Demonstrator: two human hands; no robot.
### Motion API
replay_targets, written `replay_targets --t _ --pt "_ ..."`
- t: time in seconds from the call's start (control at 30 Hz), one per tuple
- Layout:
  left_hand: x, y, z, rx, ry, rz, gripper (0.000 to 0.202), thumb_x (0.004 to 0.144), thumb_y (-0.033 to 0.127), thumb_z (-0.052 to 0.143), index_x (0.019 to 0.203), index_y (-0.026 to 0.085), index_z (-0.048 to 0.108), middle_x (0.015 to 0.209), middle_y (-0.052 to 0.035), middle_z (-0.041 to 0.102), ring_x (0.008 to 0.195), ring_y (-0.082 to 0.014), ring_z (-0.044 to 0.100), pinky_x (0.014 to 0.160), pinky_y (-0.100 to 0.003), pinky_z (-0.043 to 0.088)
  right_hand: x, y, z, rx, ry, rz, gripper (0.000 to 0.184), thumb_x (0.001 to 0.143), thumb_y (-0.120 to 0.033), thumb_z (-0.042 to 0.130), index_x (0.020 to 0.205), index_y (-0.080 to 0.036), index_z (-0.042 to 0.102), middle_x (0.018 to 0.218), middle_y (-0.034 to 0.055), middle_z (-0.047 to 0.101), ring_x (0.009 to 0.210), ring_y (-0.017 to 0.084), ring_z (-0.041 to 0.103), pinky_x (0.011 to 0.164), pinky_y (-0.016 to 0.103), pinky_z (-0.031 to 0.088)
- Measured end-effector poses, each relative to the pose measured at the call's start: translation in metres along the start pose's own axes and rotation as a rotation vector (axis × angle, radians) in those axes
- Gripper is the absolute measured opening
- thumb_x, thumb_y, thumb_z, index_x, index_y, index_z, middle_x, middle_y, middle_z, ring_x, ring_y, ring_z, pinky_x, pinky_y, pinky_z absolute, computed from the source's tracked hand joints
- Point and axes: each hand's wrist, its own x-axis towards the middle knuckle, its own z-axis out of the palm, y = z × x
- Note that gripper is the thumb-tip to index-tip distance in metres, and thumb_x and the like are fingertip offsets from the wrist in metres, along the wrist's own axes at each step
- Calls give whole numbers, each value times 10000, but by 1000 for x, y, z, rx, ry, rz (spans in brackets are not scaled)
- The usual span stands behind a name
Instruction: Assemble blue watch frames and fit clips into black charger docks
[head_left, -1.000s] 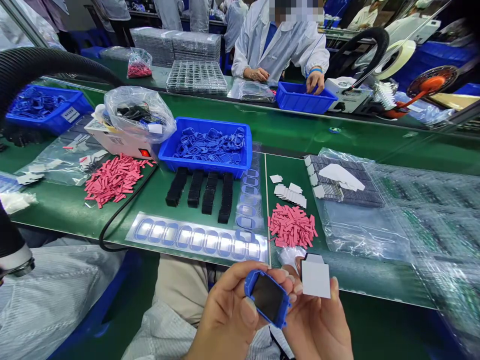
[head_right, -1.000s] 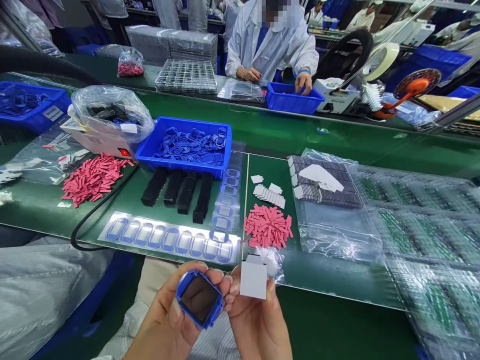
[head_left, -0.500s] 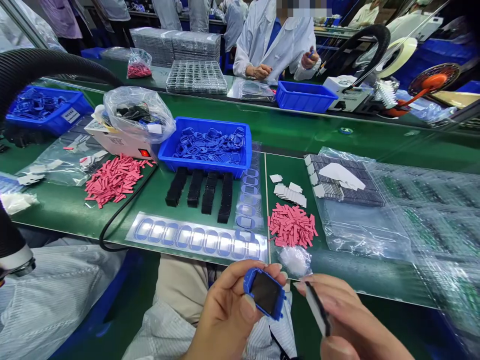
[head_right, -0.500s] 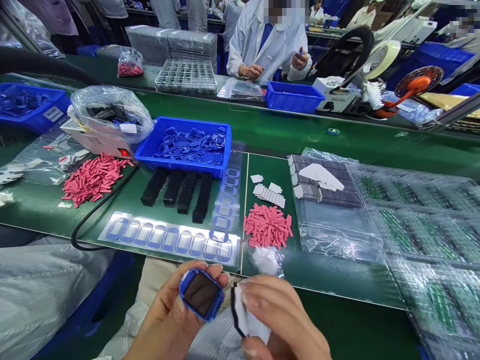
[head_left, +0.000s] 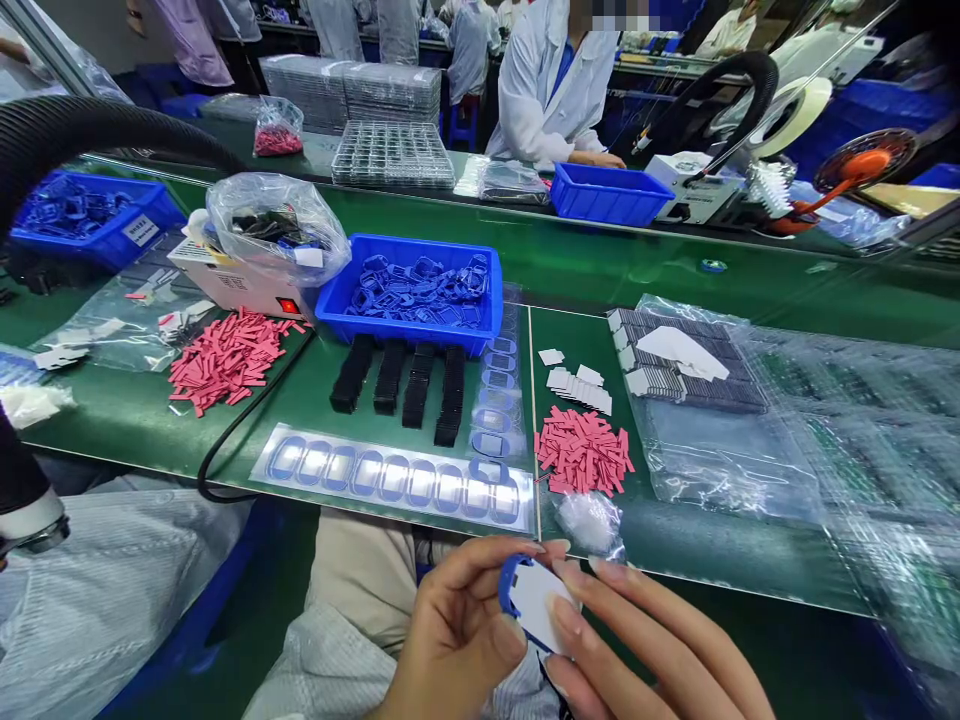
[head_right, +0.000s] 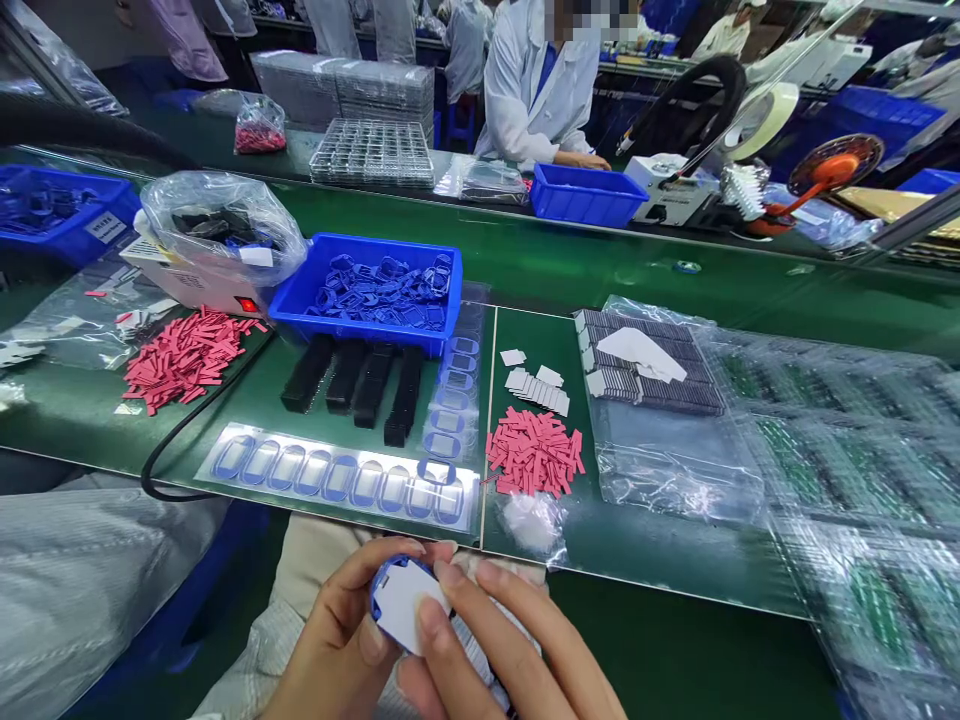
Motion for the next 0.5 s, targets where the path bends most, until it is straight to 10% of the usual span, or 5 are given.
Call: replay_targets --t 0.27,0.5 --pt "1 -1 -1 -198 114 -170 304 597 321 789 875 221 718 850 0 747 764 -103 675 687 -160 514 -12 1 14 78 0 37 291 899 -385 452 985 -209 668 979 62 685 985 257 603 826 403 507" --pt "5 -1 0 -151 90 -218 288 623 371 758 860 210 729 803 -40 743 738 -124 680 611 -133 494 -14 7 7 31 -54 -32 148 765 -231 672 913 -223 674 957 42 689 979 236 577 834 400 475"
